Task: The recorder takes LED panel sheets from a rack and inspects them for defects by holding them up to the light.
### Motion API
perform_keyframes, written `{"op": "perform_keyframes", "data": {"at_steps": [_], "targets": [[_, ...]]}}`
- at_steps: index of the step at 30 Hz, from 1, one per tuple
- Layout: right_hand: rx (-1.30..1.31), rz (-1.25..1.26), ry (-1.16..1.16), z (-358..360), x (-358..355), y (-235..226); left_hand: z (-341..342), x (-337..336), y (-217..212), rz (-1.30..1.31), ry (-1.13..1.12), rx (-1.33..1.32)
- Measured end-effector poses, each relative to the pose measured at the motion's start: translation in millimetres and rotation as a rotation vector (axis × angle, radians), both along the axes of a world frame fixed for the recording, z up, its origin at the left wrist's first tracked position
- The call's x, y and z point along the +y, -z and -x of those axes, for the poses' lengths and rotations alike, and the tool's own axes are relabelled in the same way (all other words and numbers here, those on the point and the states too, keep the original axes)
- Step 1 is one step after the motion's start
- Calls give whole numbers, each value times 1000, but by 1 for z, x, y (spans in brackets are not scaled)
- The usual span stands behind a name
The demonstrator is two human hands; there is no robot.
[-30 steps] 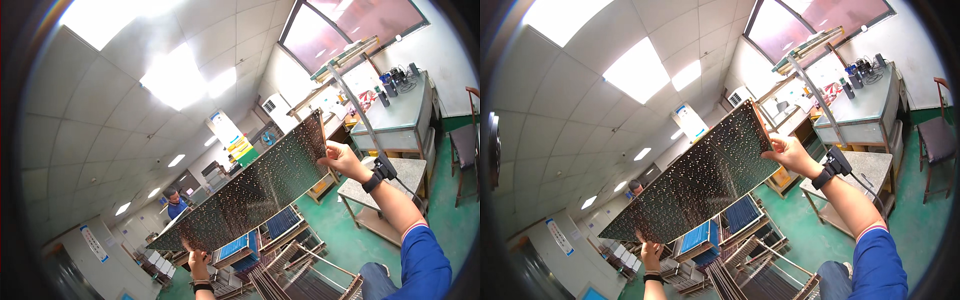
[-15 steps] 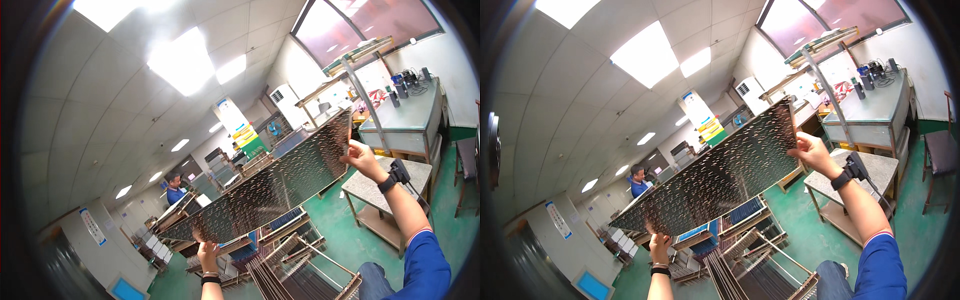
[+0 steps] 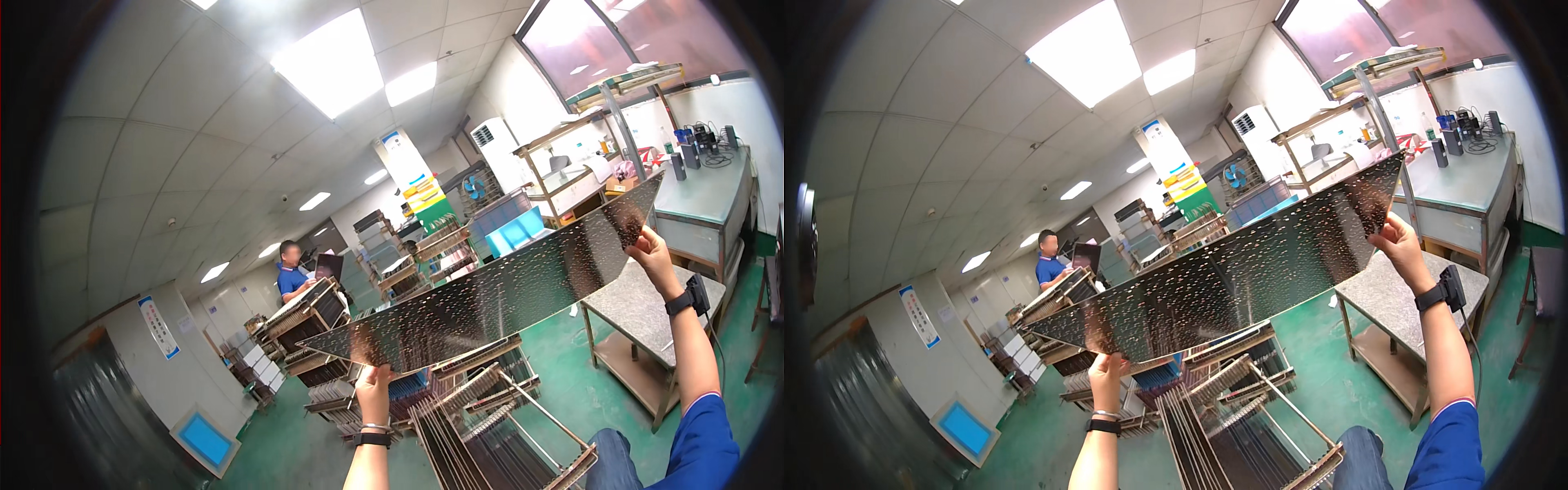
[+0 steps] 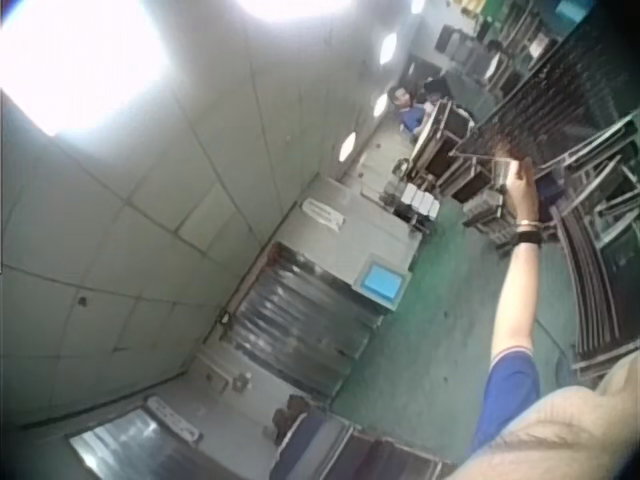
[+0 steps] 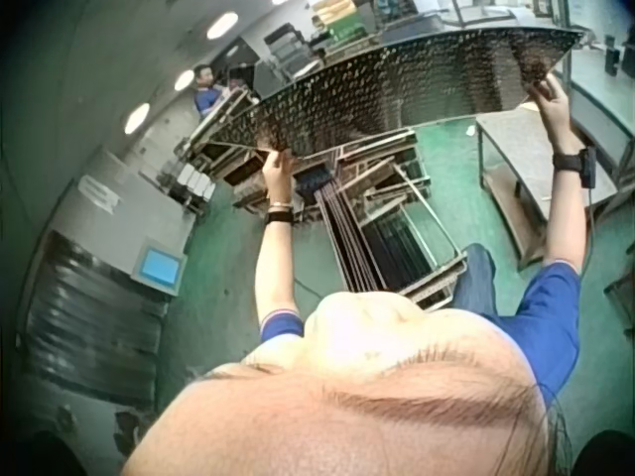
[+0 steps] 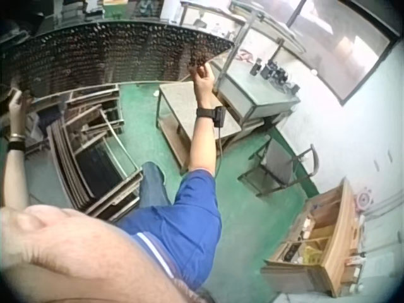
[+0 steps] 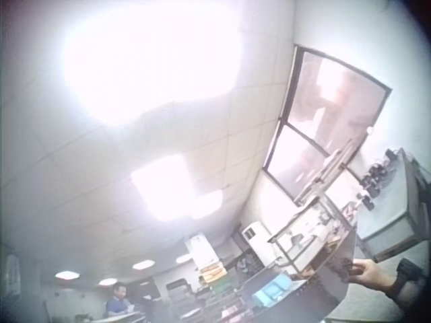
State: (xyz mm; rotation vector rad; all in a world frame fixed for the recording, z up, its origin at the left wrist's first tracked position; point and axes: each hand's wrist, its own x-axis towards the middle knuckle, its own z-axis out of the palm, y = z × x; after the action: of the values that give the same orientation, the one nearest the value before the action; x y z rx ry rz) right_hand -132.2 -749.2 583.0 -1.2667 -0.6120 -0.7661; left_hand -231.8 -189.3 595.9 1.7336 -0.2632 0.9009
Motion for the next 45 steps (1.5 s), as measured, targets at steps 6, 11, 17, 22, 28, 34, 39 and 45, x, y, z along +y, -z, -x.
{"op": "perform_keyframes", "data": {"at_steps": [6, 11, 17, 22, 28, 34, 39, 45], "targets": [[19, -4, 15, -3, -5, 10, -5, -1, 12, -43, -9, 21], [28, 15, 86, -14, -14, 24, 1, -14, 10, -83, -22, 19], [46, 18, 66, -21, -13, 36, 7, -17, 12, -87, -21, 42], [94, 60, 80, -30, -14, 45, 10, -12, 22, -82, 4, 66], [168, 92, 95, -35, -17, 54, 24, -13, 23, -137, -62, 89], [156, 2, -120, -4, 29, 52, 78, -27, 26, 181, 89, 190], [447, -15, -234, -12, 55, 102, 107, -21, 79, 516, 93, 329], [588, -25, -369, -14, 73, 121, 149, -18, 101, 678, 136, 267]]}}
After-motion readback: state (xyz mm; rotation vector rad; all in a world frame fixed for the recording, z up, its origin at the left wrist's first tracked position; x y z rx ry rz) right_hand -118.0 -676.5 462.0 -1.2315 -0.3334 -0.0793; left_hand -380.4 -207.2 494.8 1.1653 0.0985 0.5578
